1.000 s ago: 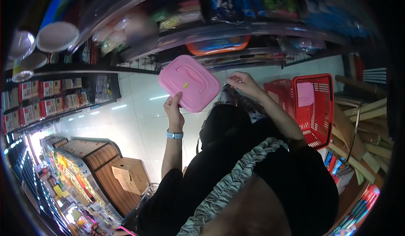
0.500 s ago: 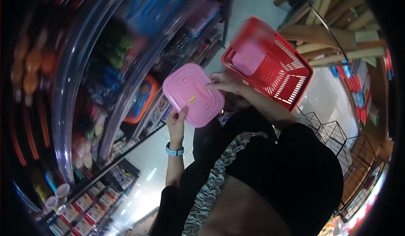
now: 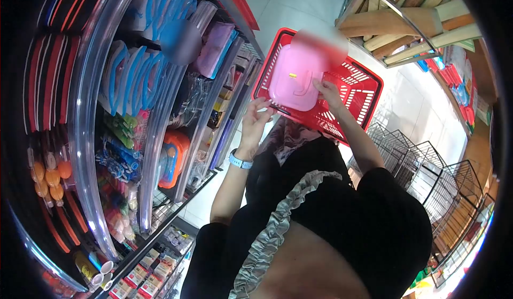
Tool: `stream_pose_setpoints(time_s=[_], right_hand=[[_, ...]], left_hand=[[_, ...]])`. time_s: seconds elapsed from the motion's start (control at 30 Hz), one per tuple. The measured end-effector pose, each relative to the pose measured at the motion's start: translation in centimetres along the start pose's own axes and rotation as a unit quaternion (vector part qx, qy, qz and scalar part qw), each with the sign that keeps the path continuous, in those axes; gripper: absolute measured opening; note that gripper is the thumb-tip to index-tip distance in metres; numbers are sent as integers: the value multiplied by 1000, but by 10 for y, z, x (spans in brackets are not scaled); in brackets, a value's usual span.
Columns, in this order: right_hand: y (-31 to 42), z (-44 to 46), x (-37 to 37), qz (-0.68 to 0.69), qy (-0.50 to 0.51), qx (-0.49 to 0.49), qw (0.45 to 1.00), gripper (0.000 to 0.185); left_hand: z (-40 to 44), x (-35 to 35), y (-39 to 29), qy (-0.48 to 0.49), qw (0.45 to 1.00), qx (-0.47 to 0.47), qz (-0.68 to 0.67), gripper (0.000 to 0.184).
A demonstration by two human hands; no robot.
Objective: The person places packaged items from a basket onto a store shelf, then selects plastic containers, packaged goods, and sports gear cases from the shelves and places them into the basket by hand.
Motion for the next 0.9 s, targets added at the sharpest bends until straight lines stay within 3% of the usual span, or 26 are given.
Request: stream_pose_setpoints(time_s=[0.13,0.3,0.4,0.47,0.57,0.67,0.77,0.9], right_hand=[[-43,45,-18,8,-82,19,996,42],[-79,80,-13,29,-30,81,996,70],[-79,88,-1,25,5,75,997,71],[-76,86,1,15,-46,91,995,74],[-73,80,-4,-76,-145,47,985,60],[-120,108,-45,-150,-240,-162,945,46],[-99,91,-28,-111,-242,-219,939,36],[-45,58,48,7,-165,-209,964,25]], left_hand=[[-5,-4,8,-38,999,-12,3,40],[-34,-35,24,-110,993,-35,-35,37],[-58,-60,34,-161,984,-41,-65,33],[-74,-72,32,-195,977,-33,-82,32],[-95,-97,40,-261,959,-4,-107,28],[-123,-133,47,-323,936,28,-139,28],[-151,-175,55,-396,893,72,-204,34],[-187,-236,59,-465,807,156,-330,36]])
Point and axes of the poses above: each hand's wrist, its own z-axis towards the middle knuckle, its own x-axis out of the palm, y = z × x, the point moved 1 cm from there along z, towards the middle knuckle, and after that the axes turned 8 degrees about y, right-handed, at the moved point
